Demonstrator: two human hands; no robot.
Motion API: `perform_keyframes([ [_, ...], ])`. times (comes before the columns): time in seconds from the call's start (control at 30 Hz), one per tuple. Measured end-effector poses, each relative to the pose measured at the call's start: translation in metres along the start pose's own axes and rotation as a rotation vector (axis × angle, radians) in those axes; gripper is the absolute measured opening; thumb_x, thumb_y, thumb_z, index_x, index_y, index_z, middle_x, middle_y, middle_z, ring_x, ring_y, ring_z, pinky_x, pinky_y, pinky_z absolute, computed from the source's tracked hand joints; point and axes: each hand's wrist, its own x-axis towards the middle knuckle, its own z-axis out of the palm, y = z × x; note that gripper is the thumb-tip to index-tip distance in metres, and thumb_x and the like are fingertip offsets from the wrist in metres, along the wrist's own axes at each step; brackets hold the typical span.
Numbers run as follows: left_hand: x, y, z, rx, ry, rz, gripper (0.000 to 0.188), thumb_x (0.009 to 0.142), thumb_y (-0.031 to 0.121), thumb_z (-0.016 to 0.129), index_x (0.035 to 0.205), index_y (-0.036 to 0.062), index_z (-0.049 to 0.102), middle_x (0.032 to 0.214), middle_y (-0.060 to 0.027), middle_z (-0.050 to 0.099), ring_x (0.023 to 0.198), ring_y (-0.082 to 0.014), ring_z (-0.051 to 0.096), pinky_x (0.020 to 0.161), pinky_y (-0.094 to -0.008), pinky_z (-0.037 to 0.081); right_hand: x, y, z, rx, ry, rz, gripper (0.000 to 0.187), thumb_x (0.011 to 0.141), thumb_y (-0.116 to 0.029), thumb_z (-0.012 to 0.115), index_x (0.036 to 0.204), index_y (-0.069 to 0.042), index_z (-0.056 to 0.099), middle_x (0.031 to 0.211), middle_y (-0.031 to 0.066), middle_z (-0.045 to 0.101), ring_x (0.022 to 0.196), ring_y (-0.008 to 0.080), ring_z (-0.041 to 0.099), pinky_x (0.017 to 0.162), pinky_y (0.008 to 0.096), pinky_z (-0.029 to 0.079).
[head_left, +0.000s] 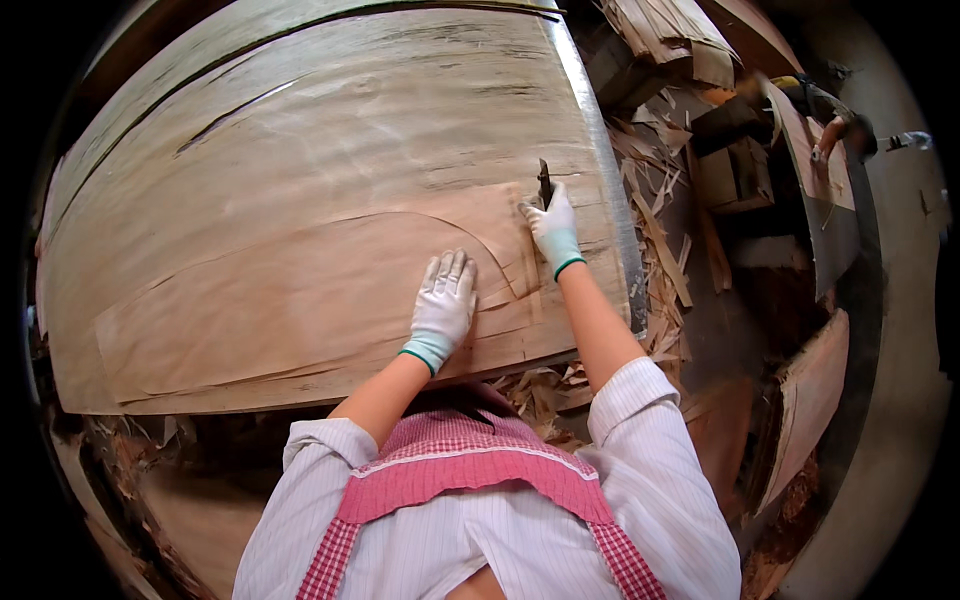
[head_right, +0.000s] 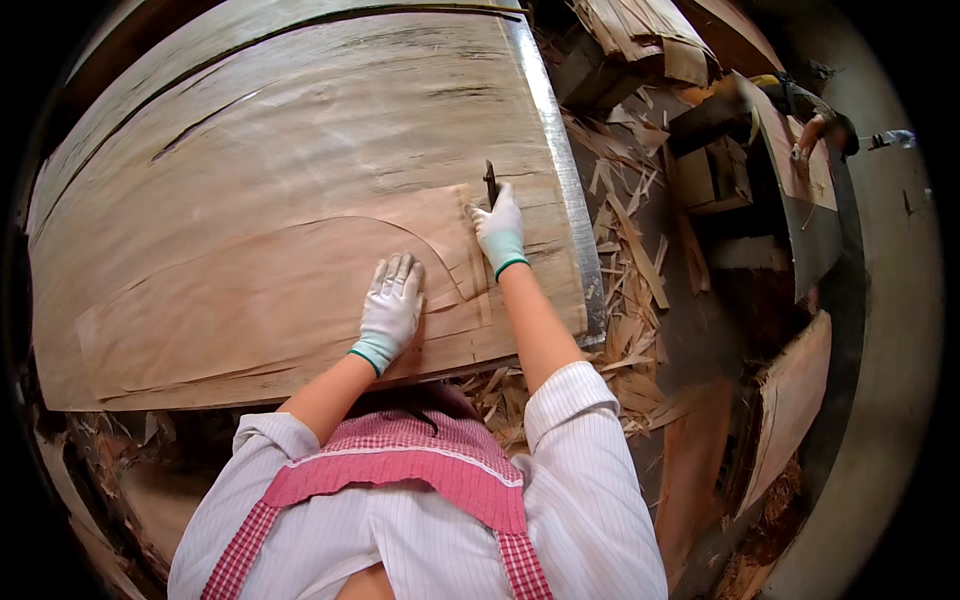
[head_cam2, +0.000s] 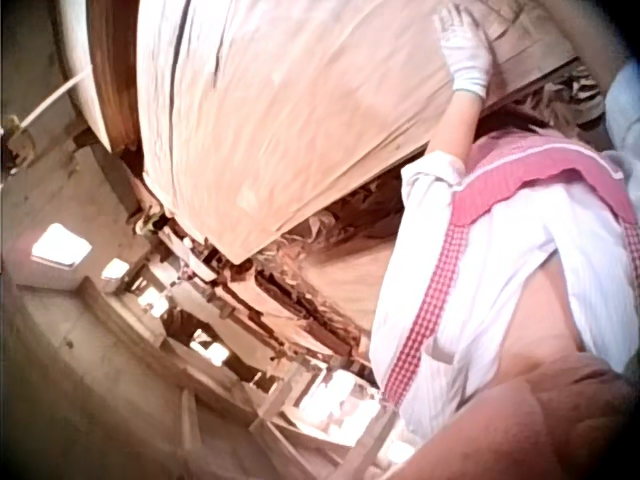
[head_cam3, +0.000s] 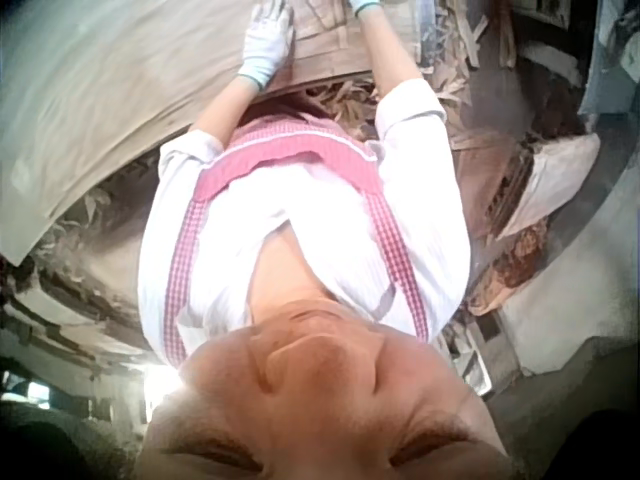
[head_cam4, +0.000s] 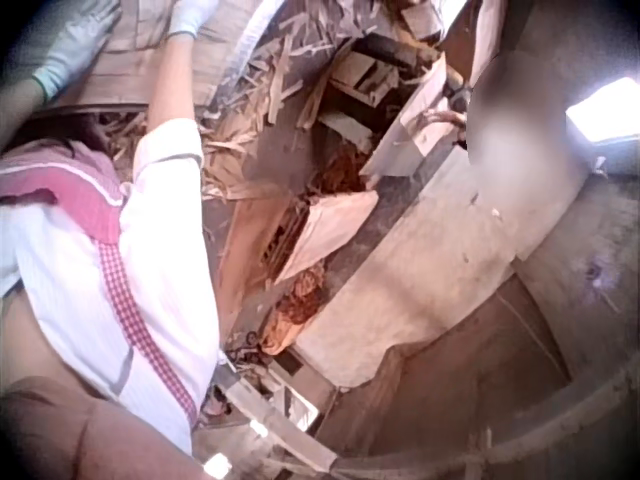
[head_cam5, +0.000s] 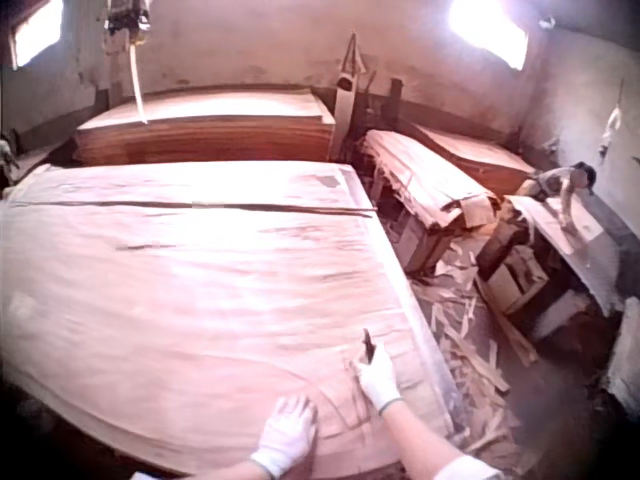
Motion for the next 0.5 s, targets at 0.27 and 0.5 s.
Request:
perform_keyframes([
  [0.27, 0.002, 0.001, -0.004, -0.005, 0.009, 0.033, 0.052, 0.089, 0.022, 0.056, 0.135, -0.0009, 0.044, 0.144, -0.0206, 0.041, 0.134, -0.0329, 0.038, 0.115, -0.0454, 0.024, 0.036, -0.012, -0.003, -0.312, -0.357, -0.096, 0.027, 0.080, -0.020, 0.071, 0.101, -0.010, 0.059, 0.091, 0.0163, 0.065, 0.088, 0.0354, 0.062, 0.078, 0.0430, 0.048],
  [0.5, -0.005, -0.004, 0.005, 0.001, 0.051, 0.016, 0.050, 0.090, 0.022, 0.052, 0.133, -0.0008, 0.046, 0.142, -0.0207, 0.043, 0.134, -0.0330, 0.039, 0.114, -0.0462, 0.024, -0.082, -0.090, -0.118, 0.046, -0.200, -0.276, 0.017, 0.085, -0.008, 0.064, 0.099, -0.007, 0.054, 0.076, 0.0141, 0.061, 0.066, 0.0258, 0.062, 0.061, 0.0354, 0.048],
])
